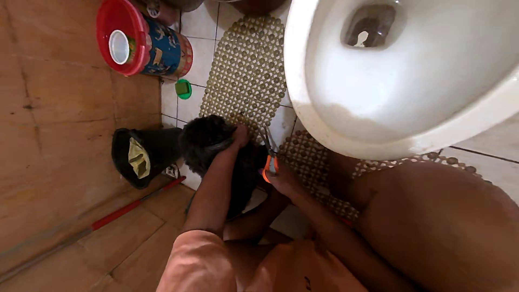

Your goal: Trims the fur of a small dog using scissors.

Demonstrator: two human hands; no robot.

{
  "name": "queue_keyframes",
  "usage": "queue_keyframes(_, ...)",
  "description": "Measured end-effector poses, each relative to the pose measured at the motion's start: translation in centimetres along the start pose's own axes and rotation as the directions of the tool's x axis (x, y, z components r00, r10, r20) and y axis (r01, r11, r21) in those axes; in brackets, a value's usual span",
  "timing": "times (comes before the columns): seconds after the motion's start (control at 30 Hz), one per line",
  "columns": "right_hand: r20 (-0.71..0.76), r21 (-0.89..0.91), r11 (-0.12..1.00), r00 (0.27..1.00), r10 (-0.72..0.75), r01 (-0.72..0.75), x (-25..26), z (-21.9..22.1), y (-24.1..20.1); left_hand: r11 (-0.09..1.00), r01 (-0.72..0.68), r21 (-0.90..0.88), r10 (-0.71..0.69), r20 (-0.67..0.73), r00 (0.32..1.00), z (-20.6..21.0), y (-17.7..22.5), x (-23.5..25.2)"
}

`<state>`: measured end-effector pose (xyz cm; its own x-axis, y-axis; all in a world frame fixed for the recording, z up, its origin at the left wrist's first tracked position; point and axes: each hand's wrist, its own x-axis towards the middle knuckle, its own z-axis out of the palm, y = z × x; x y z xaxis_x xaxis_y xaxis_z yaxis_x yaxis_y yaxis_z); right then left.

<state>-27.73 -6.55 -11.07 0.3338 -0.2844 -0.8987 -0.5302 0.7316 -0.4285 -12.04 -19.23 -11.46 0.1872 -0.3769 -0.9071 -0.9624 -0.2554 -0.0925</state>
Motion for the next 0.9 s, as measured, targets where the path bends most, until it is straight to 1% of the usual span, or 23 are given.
queue_keyframes(0.1, -0.037, 0.039, 0.999, 0.999, 0.021, -0.019, -0.1, 0.0, 0.3, 0.999, -0.006, -0.037, 0.005, -0.01, 1.0, -0.8, 0.3, -0.8)
queue_keyframes(0.17, -0.057, 0.047, 0.999, 0.998, 0.013, -0.01, -0.1, -0.1, 0.4, 0.984, -0.101, -0.149, 0.086, -0.105, 0.991, -1.1, 0.1, -1.2)
queue_keyframes(0.23, -0.073, 0.057, 0.998, 0.997, -0.002, 0.006, -0.4, -0.3, 0.4, 0.922, -0.242, -0.303, 0.172, -0.239, 0.956, -1.3, 0.6, -2.1)
queue_keyframes(0.3, -0.064, 0.074, 0.995, 0.996, -0.062, 0.067, -0.4, 0.0, 0.4, 0.811, -0.39, -0.437, 0.239, -0.361, 0.902, -1.6, 1.3, -4.4)
queue_keyframes(0.37, -0.031, 0.073, 0.987, 0.989, -0.142, 0.144, -0.5, 0.7, 0.1, 0.668, -0.532, -0.521, 0.302, -0.464, 0.833, -2.2, 1.3, -8.0)
queue_keyframes(0.43, 0.019, 0.071, 0.977, 0.979, -0.202, 0.201, -0.6, 1.4, -0.5, 0.508, -0.64, -0.577, 0.336, -0.551, 0.763, -3.3, -0.2, -12.1)
queue_keyframes(0.47, 0.033, 0.069, 0.973, 0.974, -0.225, 0.222, -0.6, 1.8, -0.6, 0.433, -0.686, -0.585, 0.317, -0.614, 0.723, -3.7, -1.7, -14.0)
queue_keyframes(0.5, 0.045, 0.071, 0.969, 0.97, -0.238, 0.235, -0.7, 2.1, -0.8, 0.382, -0.722, -0.577, 0.262, -0.682, 0.683, -4.0, -3.7, -15.8)
queue_keyframes(0.53, 0.048, 0.068, 0.968, 0.968, -0.247, 0.243, -0.8, 2.3, -1.0, 0.363, -0.742, -0.564, 0.179, -0.739, 0.649, -4.4, -6.1, -17.2)
queue_keyframes(0.6, 0.027, 0.067, 0.967, 0.969, -0.247, 0.244, -1.1, 2.8, -1.1, 0.364, -0.719, -0.592, -0.054, -0.784, 0.618, -5.0, -12.2, -18.7)
queue_keyframes(0.63, 0.016, 0.07, 0.973, 0.975, -0.222, 0.221, -1.3, 3.0, -1.1, 0.342, -0.688, -0.64, -0.183, -0.764, 0.619, -5.3, -15.5, -18.7)
queue_keyframes(0.67, 0.008, 0.074, 0.977, 0.98, -0.2, 0.199, -1.2, 3.2, -1.0, 0.284, -0.647, -0.708, -0.308, -0.706, 0.638, -5.6, -18.9, -18.2)
queue_keyframes(0.7, -0.003, 0.071, 0.981, 0.984, -0.179, 0.179, -1.0, 3.4, -0.8, 0.198, -0.61, -0.767, -0.412, -0.63, 0.658, -5.7, -22.2, -17.4)
queue_keyframes(0.73, -0.024, 0.074, 0.982, 0.985, -0.17, 0.172, -0.8, 3.7, -0.6, 0.111, -0.585, -0.803, -0.485, -0.558, 0.674, -5.6, -25.5, -16.3)
queue_keyframes(0.8, -0.045, 0.063, 0.984, 0.986, -0.162, 0.165, -0.9, 4.0, -0.7, -0.025, -0.564, -0.825, -0.575, -0.45, 0.683, -5.1, -30.7, -14.3)
queue_keyframes(0.87, -0.059, 0.031, 0.982, 0.981, -0.183, 0.185, -0.6, 4.0, -0.4, -0.11, -0.552, -0.826, -0.618, -0.378, 0.689, -4.4, -34.0, -12.6)
queue_keyframes(0.9, -0.067, 0.017, 0.981, 0.979, -0.191, 0.193, -0.5, 3.9, -0.3, -0.135, -0.547, -0.826, -0.627, -0.356, 0.693, -3.9, -35.3, -11.9)
